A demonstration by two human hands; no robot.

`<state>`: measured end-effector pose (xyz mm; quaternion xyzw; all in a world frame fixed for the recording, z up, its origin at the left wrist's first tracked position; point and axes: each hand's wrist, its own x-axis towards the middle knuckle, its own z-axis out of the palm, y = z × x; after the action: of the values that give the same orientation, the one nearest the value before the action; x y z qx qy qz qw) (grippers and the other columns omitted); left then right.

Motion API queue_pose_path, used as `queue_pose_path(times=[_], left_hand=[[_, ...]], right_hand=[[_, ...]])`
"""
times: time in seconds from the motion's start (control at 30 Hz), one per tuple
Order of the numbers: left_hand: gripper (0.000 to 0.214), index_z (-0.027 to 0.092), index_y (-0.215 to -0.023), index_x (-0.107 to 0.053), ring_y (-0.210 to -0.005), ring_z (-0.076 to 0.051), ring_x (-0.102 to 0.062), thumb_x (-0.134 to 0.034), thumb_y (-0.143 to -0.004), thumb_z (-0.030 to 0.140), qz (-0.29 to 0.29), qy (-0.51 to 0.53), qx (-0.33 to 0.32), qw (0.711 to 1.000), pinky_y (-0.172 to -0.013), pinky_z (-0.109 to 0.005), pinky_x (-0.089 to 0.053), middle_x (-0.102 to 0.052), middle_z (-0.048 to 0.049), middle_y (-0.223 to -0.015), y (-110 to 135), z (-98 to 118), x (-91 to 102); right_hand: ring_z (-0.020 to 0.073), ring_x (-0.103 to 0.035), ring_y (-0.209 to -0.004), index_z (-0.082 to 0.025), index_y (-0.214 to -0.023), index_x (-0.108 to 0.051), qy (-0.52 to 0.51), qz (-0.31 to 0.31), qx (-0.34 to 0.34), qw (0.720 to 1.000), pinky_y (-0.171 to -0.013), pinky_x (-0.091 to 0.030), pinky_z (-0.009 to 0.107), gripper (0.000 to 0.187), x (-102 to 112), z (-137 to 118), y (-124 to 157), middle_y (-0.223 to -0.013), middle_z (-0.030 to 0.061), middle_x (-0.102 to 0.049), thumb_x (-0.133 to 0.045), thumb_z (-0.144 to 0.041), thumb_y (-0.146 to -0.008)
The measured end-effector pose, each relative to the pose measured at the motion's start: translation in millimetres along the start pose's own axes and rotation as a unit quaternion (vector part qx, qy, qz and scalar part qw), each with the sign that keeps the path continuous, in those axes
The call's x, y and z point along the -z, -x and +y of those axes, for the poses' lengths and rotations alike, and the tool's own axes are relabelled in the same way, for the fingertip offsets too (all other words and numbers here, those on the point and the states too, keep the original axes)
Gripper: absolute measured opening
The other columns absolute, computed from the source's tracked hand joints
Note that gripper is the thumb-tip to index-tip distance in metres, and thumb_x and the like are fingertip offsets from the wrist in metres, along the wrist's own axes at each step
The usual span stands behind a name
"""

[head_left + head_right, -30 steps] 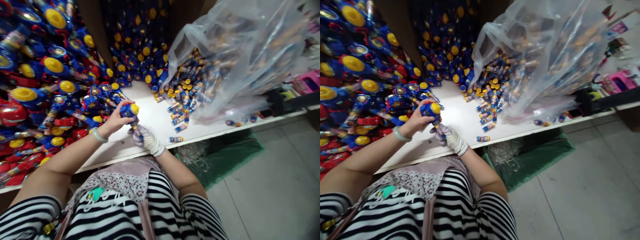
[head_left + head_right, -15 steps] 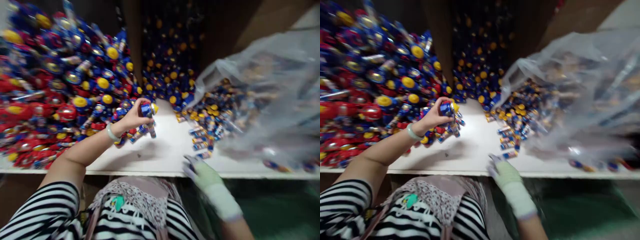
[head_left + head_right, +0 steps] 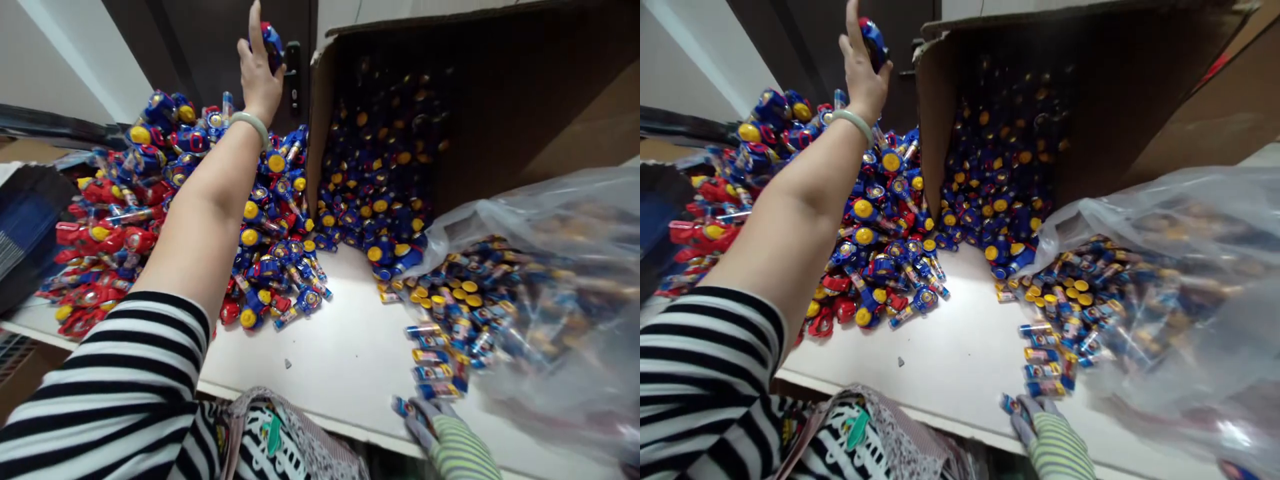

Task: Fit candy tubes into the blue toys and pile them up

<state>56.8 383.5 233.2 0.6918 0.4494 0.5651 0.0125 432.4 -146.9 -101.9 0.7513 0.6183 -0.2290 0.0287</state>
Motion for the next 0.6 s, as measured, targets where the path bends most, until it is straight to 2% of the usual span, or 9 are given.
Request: queue_pose_path(times=[0.1, 0.2, 0.27, 0.3, 0.37, 0.43, 0.5, 0.53, 0.6], left_hand=[[0.091, 0.037, -0.147, -0.021, -0.144, -0.027, -0.021, -0.081, -0.078, 0.026, -0.003, -0.045, 0.079, 0.996, -0.127, -0.048, -0.013, -0.028, -0.0006, -0.147, 13.7, -0.5, -24.4], [0.103, 0.022, -0.150, -0.022, -0.140, -0.036, -0.023, -0.087, -0.071, 0.024, -0.137, -0.144, 0.137, 0.970, -0.119, -0.068, -0.007, -0.034, -0.0079, -0.146, 32.0, -6.4, -37.0], [0.107, 0.014, -0.149, -0.023, -0.134, -0.034, -0.029, -0.090, -0.067, 0.027, -0.234, -0.207, 0.142, 0.939, -0.115, -0.073, -0.007, -0.041, -0.0098, -0.142, 37.6, -13.2, -36.8], [0.103, 0.010, -0.146, -0.028, -0.132, -0.032, -0.032, -0.090, -0.067, 0.031, -0.269, -0.224, 0.138, 0.926, -0.114, -0.074, -0.006, -0.045, -0.0094, -0.139, 38.2, -15.8, -34.4], [0.079, 0.006, -0.133, -0.045, -0.131, -0.030, -0.032, -0.083, -0.074, 0.041, -0.299, -0.235, 0.120, 0.917, -0.116, -0.073, -0.003, -0.054, -0.0071, -0.130, 38.1, -14.8, -25.7], [0.058, 0.004, -0.117, -0.057, -0.135, -0.035, -0.029, -0.073, -0.082, 0.047, -0.296, -0.243, 0.103, 0.918, -0.115, -0.073, -0.004, -0.057, -0.0059, -0.120, 43.6, -1.1, -14.9], [0.049, 0.006, -0.105, -0.063, -0.136, -0.039, -0.028, -0.072, -0.081, 0.047, -0.279, -0.257, 0.079, 0.922, -0.115, -0.072, -0.009, -0.057, -0.0066, -0.116, 63.3, 25.5, -6.5], [0.046, 0.006, -0.104, -0.064, -0.134, -0.039, -0.031, -0.072, -0.081, 0.045, -0.284, -0.267, 0.059, 0.919, -0.115, -0.070, -0.013, -0.057, -0.0078, -0.117, 79.8, 41.8, -4.9], [0.038, 0.008, -0.107, -0.065, -0.126, -0.036, -0.042, -0.066, -0.087, 0.040, -0.343, -0.287, 0.011, 0.895, -0.113, -0.062, -0.027, -0.059, -0.0114, -0.115, 124.8, 73.8, -9.0]], right_hand=[[0.0257, -0.071, -0.094, -0.027, -0.102, -0.077, 0.002, -0.048, -0.010, 0.999, -0.085, -0.055, 0.035, 0.030, 13.7, -13.5, -2.7, -0.108, 0.0122, -0.071, -0.058, -0.037, -0.080], [0.0267, -0.069, -0.093, -0.026, -0.101, -0.076, 0.012, -0.061, -0.003, 0.998, -0.081, -0.054, 0.036, 0.029, 25.9, -27.1, 1.3, -0.108, 0.0123, -0.071, -0.056, -0.038, -0.083], [0.0278, -0.068, -0.095, -0.026, -0.097, -0.075, 0.028, -0.047, -0.004, 0.999, -0.079, -0.053, 0.037, 0.026, 31.0, -36.3, 3.6, -0.105, 0.0121, -0.071, -0.055, -0.035, -0.084], [0.0282, -0.067, -0.094, -0.025, -0.096, -0.074, 0.036, -0.044, -0.009, 0.998, -0.078, -0.052, 0.037, 0.024, 32.4, -40.4, 4.1, -0.103, 0.0121, -0.072, -0.055, -0.033, -0.084], [0.0279, -0.067, -0.091, -0.023, -0.094, -0.073, 0.044, -0.044, -0.021, 0.998, -0.075, -0.051, 0.036, 0.022, 33.4, -47.0, 3.1, -0.099, 0.0123, -0.072, -0.055, -0.031, -0.084], [0.0269, -0.068, -0.086, -0.021, -0.096, -0.072, 0.040, -0.042, -0.029, 0.998, -0.072, -0.049, 0.034, 0.022, 33.2, -51.5, -1.2, -0.095, 0.0124, -0.072, -0.055, -0.032, -0.086], [0.0254, -0.067, -0.083, -0.019, -0.098, -0.070, 0.019, -0.034, -0.027, 0.999, -0.071, -0.048, 0.033, 0.024, 33.8, -55.2, -10.5, -0.091, 0.0123, -0.072, -0.055, -0.035, -0.087], [0.0247, -0.067, -0.082, -0.018, -0.098, -0.070, 0.007, -0.029, -0.022, 0.999, -0.071, -0.047, 0.032, 0.025, 35.0, -57.3, -17.5, -0.090, 0.0122, -0.072, -0.055, -0.036, -0.088], [0.0238, -0.066, -0.080, -0.017, -0.095, -0.068, -0.017, -0.013, -0.009, 1.000, -0.072, -0.047, 0.032, 0.026, 39.7, -62.7, -37.1, -0.089, 0.0120, -0.071, -0.056, -0.038, -0.088]])
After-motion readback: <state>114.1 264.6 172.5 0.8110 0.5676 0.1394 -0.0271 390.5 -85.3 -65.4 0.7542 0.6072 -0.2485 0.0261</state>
